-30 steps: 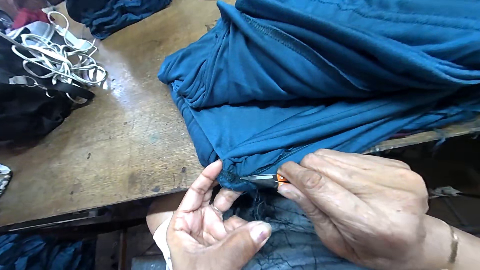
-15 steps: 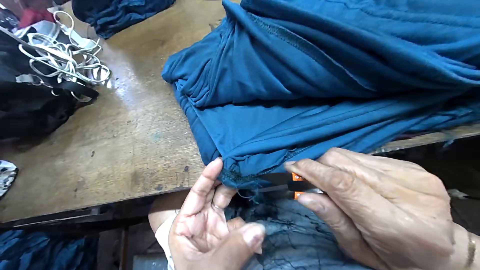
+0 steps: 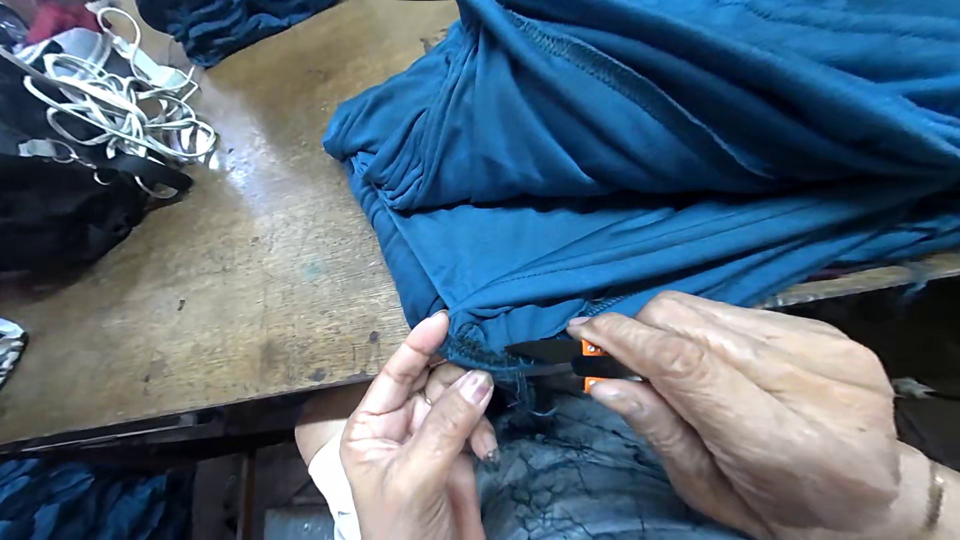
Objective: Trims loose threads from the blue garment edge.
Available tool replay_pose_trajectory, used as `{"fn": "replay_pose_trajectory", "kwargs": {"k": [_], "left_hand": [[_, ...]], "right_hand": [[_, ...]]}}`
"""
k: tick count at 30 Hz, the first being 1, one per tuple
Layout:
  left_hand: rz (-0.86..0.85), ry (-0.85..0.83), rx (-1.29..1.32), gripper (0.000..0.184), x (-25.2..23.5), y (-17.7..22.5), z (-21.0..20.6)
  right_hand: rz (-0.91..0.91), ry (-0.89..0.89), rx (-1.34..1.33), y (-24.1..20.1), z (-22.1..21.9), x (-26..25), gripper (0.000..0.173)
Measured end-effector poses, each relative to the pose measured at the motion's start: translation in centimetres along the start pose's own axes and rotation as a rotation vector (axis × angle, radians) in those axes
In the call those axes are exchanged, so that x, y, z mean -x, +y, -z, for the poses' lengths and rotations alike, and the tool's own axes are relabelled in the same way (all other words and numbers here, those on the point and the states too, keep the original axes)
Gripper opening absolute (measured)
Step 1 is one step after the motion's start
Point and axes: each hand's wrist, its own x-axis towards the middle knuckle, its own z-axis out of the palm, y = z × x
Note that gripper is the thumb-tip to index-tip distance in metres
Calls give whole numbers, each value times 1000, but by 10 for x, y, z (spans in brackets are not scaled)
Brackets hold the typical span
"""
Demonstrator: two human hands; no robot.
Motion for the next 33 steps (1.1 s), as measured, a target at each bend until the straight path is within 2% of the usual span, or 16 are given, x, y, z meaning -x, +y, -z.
{"fn": "replay_pose_trajectory", "kwargs": {"k": [16,21,27,33], "left_hand": [[-54,-43,-21,45,5,-2,-2],[9,-69,89,35,4,-1,1],[110,-87,238,33,0,-1,-1],[138,-89,269,32,1,-4,-2]], "right_hand": [[-6,18,30,-6,-2,-8,30],[-29,10,-18,-4,-1,-8,34],[-36,17,-35,-5,-2,-11,35],[-32,43,-40,-7,-4,-14,30]]}}
